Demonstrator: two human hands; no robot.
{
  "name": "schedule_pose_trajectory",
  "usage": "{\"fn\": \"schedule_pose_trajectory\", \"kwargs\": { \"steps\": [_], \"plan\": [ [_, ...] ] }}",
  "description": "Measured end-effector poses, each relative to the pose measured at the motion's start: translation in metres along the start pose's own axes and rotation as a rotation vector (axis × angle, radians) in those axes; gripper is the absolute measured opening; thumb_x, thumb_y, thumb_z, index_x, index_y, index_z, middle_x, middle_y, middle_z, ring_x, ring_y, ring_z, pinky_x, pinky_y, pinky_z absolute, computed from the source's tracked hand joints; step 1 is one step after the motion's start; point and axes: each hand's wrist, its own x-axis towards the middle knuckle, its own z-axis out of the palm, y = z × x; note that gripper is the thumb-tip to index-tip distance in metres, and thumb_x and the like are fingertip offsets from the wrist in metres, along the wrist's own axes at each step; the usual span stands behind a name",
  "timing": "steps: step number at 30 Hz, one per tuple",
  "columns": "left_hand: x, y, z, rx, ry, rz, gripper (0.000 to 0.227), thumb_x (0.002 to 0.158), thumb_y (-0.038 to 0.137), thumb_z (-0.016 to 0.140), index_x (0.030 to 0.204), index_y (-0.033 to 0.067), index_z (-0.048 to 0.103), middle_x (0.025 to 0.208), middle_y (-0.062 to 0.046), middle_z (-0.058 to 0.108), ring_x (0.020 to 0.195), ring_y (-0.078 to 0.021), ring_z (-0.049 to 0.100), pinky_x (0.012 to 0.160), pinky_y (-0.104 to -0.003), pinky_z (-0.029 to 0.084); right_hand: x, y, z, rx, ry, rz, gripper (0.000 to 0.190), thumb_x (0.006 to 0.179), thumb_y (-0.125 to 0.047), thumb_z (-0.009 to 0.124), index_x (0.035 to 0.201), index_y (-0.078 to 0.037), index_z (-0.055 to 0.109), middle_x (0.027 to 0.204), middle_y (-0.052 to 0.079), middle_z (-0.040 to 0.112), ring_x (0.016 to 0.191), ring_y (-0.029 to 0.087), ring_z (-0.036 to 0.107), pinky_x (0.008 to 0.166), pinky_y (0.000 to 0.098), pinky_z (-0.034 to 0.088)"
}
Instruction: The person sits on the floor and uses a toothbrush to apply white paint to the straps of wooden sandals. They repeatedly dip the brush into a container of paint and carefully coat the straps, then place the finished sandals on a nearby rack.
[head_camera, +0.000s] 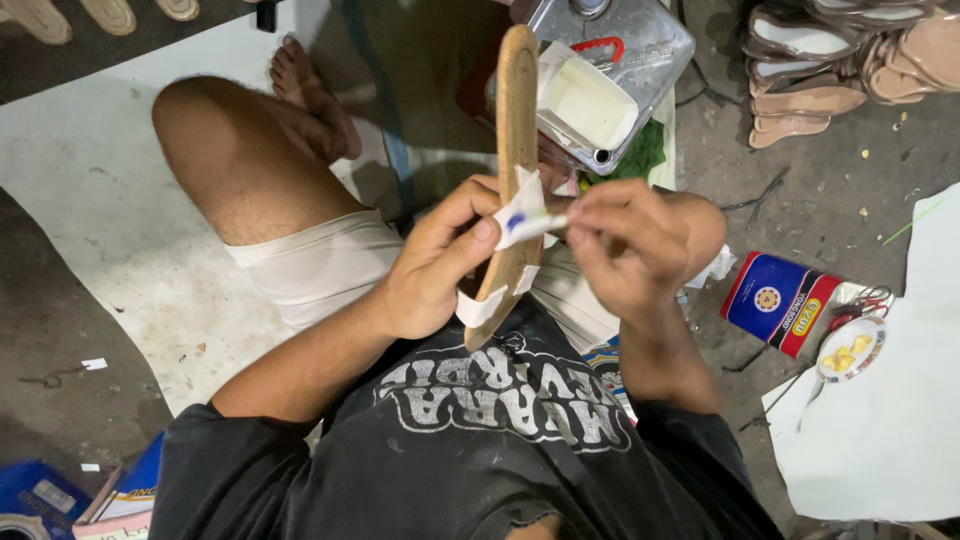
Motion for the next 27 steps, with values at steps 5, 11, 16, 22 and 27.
{"fn": "schedule_pose_trajectory", "kwargs": {
  "steps": [5, 11, 16, 22, 27],
  "plan": [
    [-0.004, -0.006, -0.005, -0.095, 0.003, -0.072, 0.025, 0.115, 0.028, 0.046, 0.116, 0.0047, 0.055, 0.118, -0.007, 0.059, 0.110, -0.0130, 0.056, 0.101, -0.030, 0.046, 0.009, -0.017, -0.001, 0.012, -0.047, -0.049, 0.018, 0.090, 0.007, 0.074, 0.107, 0.002, 0.069, 0.095, 0.015, 0.070, 0.081, 0.021, 0.067, 0.071, 0.0306, 0.052],
    [-0.004, -0.004, -0.011, -0.244, -0.114, -0.272, 0.026, 0.111, 0.028, 0.045, 0.114, 0.0037, 0.054, 0.129, -0.017, 0.066, 0.115, -0.0185, 0.063, 0.101, -0.034, 0.050, 0.038, -0.009, -0.013, -0.242, 0.095, 0.091, 0.014, 0.102, 0.006, 0.074, 0.115, 0.003, 0.073, 0.097, 0.013, 0.071, 0.070, 0.015, 0.060, 0.061, 0.0251, 0.044],
    [-0.001, -0.004, -0.014, -0.451, -0.052, -0.299, 0.028, 0.106, 0.030, 0.046, 0.116, 0.0049, 0.053, 0.133, -0.022, 0.063, 0.119, -0.0256, 0.065, 0.106, -0.040, 0.052, 0.043, -0.011, -0.018, -0.252, 0.028, 0.168, 0.010, 0.102, 0.002, 0.074, 0.112, 0.001, 0.075, 0.096, 0.012, 0.073, 0.074, 0.013, 0.063, 0.063, 0.0249, 0.046],
    [0.012, -0.014, -0.027, -0.640, 0.148, -0.311, 0.049, 0.110, 0.038, 0.039, 0.141, 0.0019, 0.051, 0.135, -0.018, 0.061, 0.114, -0.0276, 0.065, 0.099, -0.042, 0.054, 0.015, 0.007, -0.035, 0.006, -0.091, 0.288, 0.017, 0.100, -0.005, 0.075, 0.116, -0.002, 0.071, 0.105, 0.011, 0.073, 0.092, 0.016, 0.068, 0.080, 0.0284, 0.052],
    [0.015, -0.032, -0.035, -0.783, 0.171, -0.368, 0.059, 0.113, 0.046, 0.038, 0.145, -0.0005, 0.052, 0.131, -0.016, 0.062, 0.114, -0.0270, 0.065, 0.099, -0.041, 0.054, -0.004, 0.096, -0.032, -0.569, -0.061, 0.344, 0.015, 0.101, -0.012, 0.072, 0.116, -0.011, 0.074, 0.105, 0.012, 0.073, 0.095, 0.031, 0.072, 0.080, 0.0403, 0.054]
  ]
}}
